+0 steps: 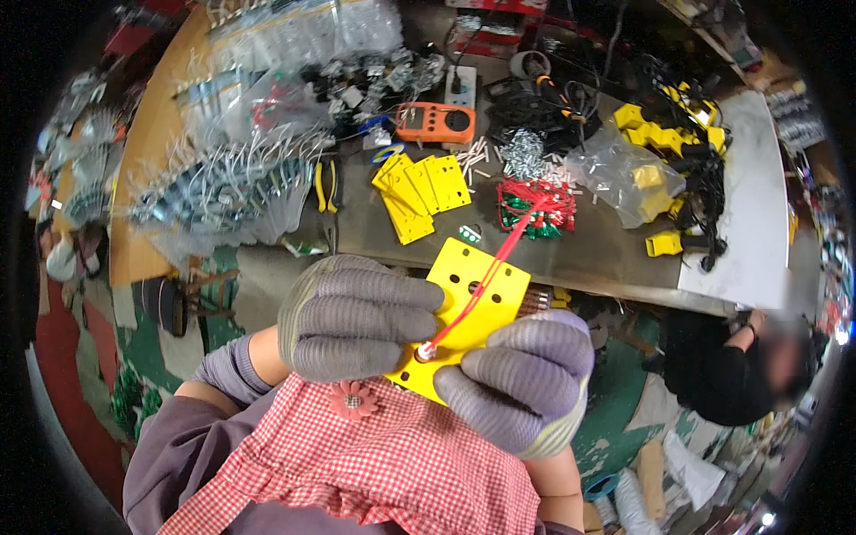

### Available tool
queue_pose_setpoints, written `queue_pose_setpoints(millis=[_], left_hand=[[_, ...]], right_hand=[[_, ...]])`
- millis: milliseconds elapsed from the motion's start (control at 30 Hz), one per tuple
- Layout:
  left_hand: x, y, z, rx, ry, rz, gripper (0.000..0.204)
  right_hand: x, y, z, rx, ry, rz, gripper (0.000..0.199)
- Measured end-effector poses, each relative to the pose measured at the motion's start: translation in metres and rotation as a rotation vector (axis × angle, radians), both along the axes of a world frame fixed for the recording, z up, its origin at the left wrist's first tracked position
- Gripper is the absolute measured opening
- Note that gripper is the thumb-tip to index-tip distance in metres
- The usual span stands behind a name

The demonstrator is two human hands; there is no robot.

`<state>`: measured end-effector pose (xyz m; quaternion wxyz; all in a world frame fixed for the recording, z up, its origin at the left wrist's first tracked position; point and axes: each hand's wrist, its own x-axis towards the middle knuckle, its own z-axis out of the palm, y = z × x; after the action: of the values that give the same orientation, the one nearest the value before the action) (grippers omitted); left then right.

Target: Assembling indicator lights into plastic housings and wiring them.

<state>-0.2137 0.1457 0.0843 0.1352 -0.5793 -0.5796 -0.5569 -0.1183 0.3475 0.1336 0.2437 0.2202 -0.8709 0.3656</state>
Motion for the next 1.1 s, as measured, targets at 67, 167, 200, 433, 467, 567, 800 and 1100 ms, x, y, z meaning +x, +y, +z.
queue_pose_setpoints(millis=[67, 167, 200, 433, 467, 567, 800, 1100], left_hand=[[0.008, 0.004, 0.012, -0.034, 0.049, 0.030, 0.021], [0.025, 0.012, 0.021, -0.079, 0.057, 0.116, 0.021], [0.028, 0.014, 0.022, -0.091, 0.060, 0.131, 0.021], [0.045, 0.032, 0.013, -0.187, 0.017, 0.243, 0.020], [0.049, 0.037, 0.003, -0.245, -0.072, 0.282, 0.024], [0.072, 0.041, -0.033, -0.455, -0.619, 0.373, 0.035], [0.084, 0.045, -0.076, -0.660, -1.305, 0.260, 0.034], [0.054, 0.061, -0.110, 0.021, -1.791, 0.437, 0.033]], right_hand=[[0.001, 0.015, 0.003, 0.027, 0.051, 0.053, 0.027], [0.002, 0.029, 0.014, 0.054, 0.082, 0.118, 0.027], [0.003, 0.031, 0.017, 0.063, 0.058, 0.128, 0.027], [-0.012, 0.053, -0.008, -0.098, -0.034, 0.303, 0.020], [-0.011, 0.050, -0.024, -0.236, -0.142, 0.235, 0.017], [0.006, 0.042, -0.076, -0.621, -0.681, 0.090, 0.018], [0.020, 0.054, -0.137, -1.048, -1.184, 0.103, 0.029], [-0.059, 0.135, -0.214, 0.176, -0.555, -0.462, 0.018]])
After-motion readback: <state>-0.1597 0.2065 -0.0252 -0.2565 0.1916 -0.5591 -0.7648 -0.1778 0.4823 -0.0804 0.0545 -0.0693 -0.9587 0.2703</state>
